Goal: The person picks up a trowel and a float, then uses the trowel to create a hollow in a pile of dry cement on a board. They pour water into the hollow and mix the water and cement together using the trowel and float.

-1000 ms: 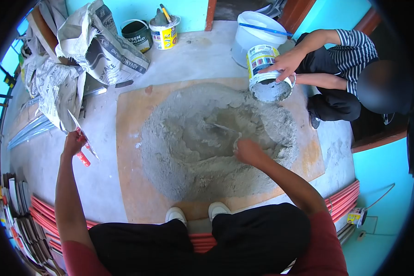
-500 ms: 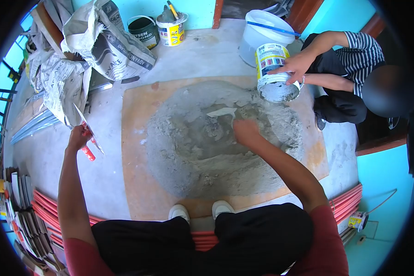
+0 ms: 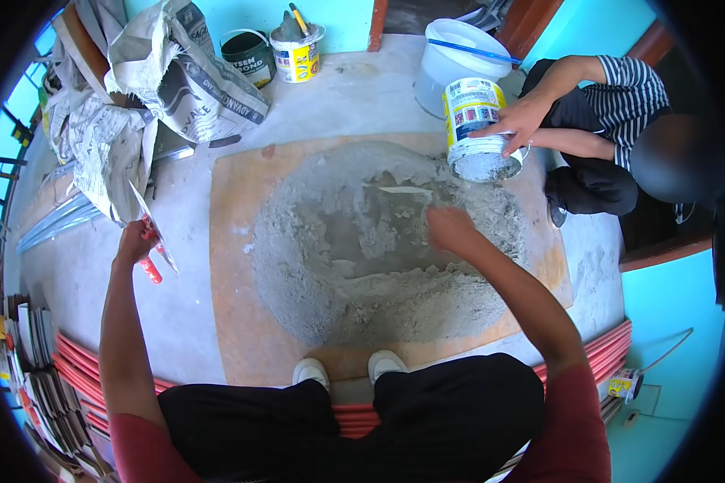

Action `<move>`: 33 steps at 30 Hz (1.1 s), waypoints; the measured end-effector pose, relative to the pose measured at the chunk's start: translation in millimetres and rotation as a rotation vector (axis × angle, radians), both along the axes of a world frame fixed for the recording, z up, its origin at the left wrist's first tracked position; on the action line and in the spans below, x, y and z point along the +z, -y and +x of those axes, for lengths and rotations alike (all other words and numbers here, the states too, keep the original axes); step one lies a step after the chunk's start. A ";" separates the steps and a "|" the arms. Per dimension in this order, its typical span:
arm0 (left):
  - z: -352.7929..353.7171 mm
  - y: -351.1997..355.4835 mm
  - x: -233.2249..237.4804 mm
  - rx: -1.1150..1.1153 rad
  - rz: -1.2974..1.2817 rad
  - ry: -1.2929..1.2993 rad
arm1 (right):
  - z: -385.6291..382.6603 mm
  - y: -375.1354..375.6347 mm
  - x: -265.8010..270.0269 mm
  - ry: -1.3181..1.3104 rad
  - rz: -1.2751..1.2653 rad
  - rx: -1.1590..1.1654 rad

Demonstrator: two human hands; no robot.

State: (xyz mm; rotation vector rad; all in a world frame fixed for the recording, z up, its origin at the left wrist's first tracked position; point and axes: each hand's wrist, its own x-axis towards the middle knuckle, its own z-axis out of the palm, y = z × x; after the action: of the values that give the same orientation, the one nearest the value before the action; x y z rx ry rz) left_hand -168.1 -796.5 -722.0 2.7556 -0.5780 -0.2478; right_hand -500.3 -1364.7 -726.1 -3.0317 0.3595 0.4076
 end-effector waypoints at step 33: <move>6.6 2.2 5.2 -0.008 0.004 -0.052 | -96.9 0.7 63.2 -0.566 0.195 -0.239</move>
State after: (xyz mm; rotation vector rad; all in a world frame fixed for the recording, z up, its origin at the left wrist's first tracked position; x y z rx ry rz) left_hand -161.5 -798.7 -716.8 2.7422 -0.5762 -0.3222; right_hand -597.2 -1365.3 -662.9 -2.5907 0.6542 1.1975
